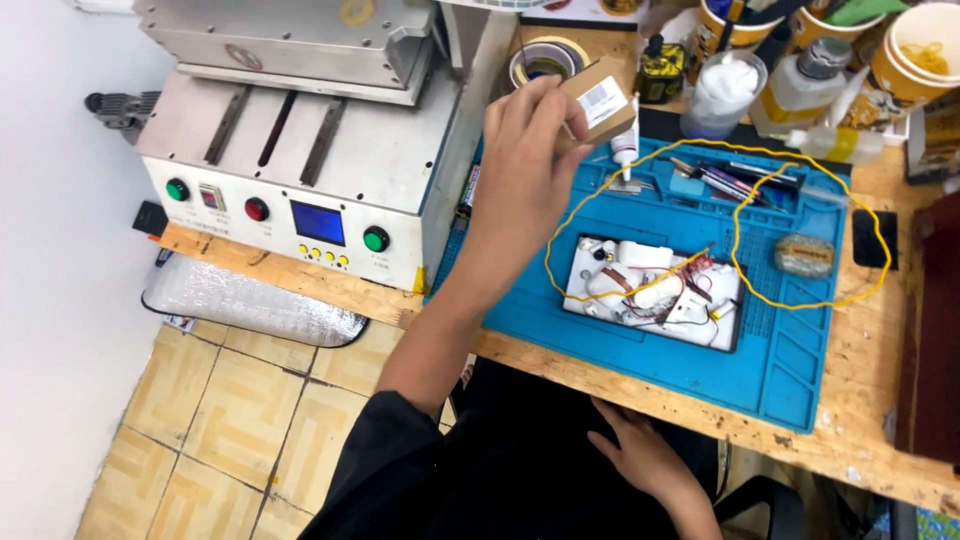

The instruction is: A person at a repair bench is disassembling, inspecting, and cleaning a mobile phone and its components.

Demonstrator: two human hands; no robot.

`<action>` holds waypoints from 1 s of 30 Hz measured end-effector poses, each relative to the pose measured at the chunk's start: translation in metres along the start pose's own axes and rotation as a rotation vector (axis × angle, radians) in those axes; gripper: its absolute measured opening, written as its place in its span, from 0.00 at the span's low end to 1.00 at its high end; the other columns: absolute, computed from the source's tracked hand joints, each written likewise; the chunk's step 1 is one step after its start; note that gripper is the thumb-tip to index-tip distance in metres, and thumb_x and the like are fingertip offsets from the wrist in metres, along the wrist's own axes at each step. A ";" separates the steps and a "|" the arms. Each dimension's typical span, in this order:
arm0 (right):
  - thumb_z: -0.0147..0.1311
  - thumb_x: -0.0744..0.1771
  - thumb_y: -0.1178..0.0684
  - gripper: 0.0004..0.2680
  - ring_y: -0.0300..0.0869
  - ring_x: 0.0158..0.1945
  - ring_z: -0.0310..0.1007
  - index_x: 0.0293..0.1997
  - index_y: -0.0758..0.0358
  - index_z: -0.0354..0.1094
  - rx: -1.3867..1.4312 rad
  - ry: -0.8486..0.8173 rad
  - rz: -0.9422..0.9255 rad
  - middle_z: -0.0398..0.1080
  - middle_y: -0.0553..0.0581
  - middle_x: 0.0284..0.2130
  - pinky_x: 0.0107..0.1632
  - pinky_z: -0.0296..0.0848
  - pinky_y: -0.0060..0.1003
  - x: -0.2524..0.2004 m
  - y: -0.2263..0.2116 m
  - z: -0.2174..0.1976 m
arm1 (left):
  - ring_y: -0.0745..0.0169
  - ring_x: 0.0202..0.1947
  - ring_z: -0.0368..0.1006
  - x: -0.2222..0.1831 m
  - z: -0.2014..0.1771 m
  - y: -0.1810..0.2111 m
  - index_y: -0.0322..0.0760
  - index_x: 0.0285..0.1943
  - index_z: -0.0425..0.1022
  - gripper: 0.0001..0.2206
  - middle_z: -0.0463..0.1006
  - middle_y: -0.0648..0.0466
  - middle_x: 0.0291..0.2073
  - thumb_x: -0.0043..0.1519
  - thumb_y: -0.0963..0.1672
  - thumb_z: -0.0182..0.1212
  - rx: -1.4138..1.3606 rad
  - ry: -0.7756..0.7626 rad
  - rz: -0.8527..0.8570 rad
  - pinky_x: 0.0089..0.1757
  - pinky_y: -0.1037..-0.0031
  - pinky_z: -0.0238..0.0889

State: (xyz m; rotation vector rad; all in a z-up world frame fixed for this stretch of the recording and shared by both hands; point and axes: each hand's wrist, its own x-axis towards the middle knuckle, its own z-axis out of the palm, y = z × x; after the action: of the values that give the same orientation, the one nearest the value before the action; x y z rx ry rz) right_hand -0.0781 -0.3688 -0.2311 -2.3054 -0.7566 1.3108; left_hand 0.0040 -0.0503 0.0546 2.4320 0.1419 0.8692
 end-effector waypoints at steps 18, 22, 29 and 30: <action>0.52 0.71 0.37 0.27 0.50 0.82 0.54 0.81 0.45 0.52 0.024 0.016 -0.067 0.55 0.52 0.80 0.78 0.57 0.44 0.016 0.001 -0.008 | 0.38 0.75 0.64 0.025 -0.176 -0.058 0.38 0.49 0.63 0.15 0.71 0.40 0.66 0.73 0.34 0.69 -0.131 -0.107 0.121 0.57 0.56 0.83; 0.54 0.72 0.40 0.26 0.52 0.82 0.49 0.82 0.44 0.51 -0.023 0.063 -0.181 0.51 0.52 0.81 0.78 0.54 0.47 0.013 -0.005 -0.002 | 0.48 0.69 0.72 0.004 -0.113 0.017 0.45 0.51 0.68 0.15 0.78 0.44 0.66 0.67 0.42 0.74 -0.084 -0.020 -0.047 0.48 0.69 0.79; 0.46 0.74 0.37 0.26 0.52 0.85 0.42 0.86 0.36 0.41 0.029 -0.108 0.022 0.44 0.51 0.83 0.79 0.52 0.46 -0.018 -0.029 -0.014 | 0.51 0.43 0.64 0.028 0.033 0.000 0.46 0.42 0.67 0.18 0.71 0.56 0.40 0.62 0.46 0.79 0.060 -0.002 -0.028 0.46 0.63 0.59; 0.47 0.74 0.37 0.27 0.53 0.85 0.41 0.86 0.35 0.40 0.015 -0.096 0.023 0.42 0.52 0.84 0.79 0.52 0.47 -0.018 -0.022 -0.010 | 0.49 0.44 0.65 0.035 0.050 -0.009 0.45 0.43 0.67 0.18 0.71 0.53 0.41 0.63 0.46 0.79 0.113 0.045 -0.039 0.44 0.61 0.62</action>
State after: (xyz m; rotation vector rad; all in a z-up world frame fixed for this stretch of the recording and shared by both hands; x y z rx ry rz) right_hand -0.0823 -0.3632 -0.2018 -2.2598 -0.7502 1.4413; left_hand 0.0627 -0.0564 0.0377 2.5061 0.2610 0.9216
